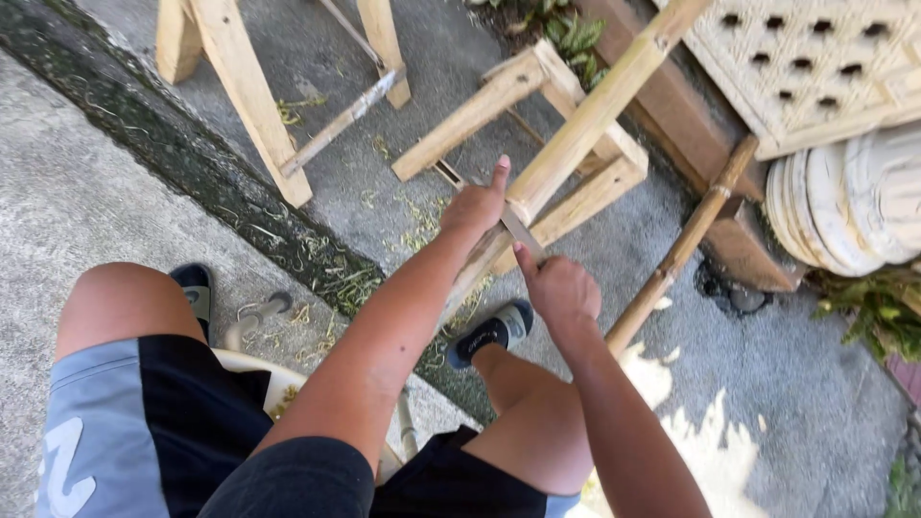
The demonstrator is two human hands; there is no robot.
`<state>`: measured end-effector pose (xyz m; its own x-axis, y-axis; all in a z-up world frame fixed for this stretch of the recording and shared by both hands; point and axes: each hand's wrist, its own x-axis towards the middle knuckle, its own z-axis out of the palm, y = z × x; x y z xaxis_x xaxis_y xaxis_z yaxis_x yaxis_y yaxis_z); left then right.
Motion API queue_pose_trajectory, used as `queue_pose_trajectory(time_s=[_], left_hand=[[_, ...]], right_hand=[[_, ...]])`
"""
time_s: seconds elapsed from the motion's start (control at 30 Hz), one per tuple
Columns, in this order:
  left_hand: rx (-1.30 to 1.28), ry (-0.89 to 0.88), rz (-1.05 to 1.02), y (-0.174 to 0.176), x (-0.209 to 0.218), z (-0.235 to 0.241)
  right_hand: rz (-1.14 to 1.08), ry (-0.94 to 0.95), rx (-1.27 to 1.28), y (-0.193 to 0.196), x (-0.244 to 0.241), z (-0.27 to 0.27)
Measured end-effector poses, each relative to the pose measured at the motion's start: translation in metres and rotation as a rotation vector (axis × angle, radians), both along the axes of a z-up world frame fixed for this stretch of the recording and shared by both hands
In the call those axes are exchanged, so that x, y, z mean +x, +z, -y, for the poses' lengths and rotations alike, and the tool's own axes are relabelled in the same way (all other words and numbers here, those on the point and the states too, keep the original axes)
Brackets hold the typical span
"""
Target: The person is shaving or scraping the nodes and outer surface of bamboo poles using a handheld knife.
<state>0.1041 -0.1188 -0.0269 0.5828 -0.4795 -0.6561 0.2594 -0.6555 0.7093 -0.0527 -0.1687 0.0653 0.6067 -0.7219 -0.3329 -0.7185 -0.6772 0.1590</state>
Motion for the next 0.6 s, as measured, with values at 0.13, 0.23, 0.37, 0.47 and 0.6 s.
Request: queue_pose_trajectory(time_s=[0.13, 0.23, 0.37, 0.47, 0.6], left_hand=[[0.030, 0.021, -0.106, 0.005, 0.002, 0.004], [0.024, 0.063, -0.013, -0.015, 0.003, 0.017], [0.021, 0.090, -0.011, -0.002, 0.019, 0.024], [-0.009, 0.021, 0.085, -0.015, 0.018, 0.026], [-0.058, 0.049, 0.167, -0.019, 0.011, 0.029]], right_hand=[[-0.147, -0.015, 0.049, 0.032, 0.016, -0.005], [-0.122, -0.011, 0.073, 0.021, 0.014, 0.000], [0.004, -0.097, 0.091, -0.003, 0.016, 0.000], [0.171, -0.155, 0.077, -0.029, 0.011, -0.007], [0.361, -0.289, 0.122, -0.054, 0.009, -0.007]])
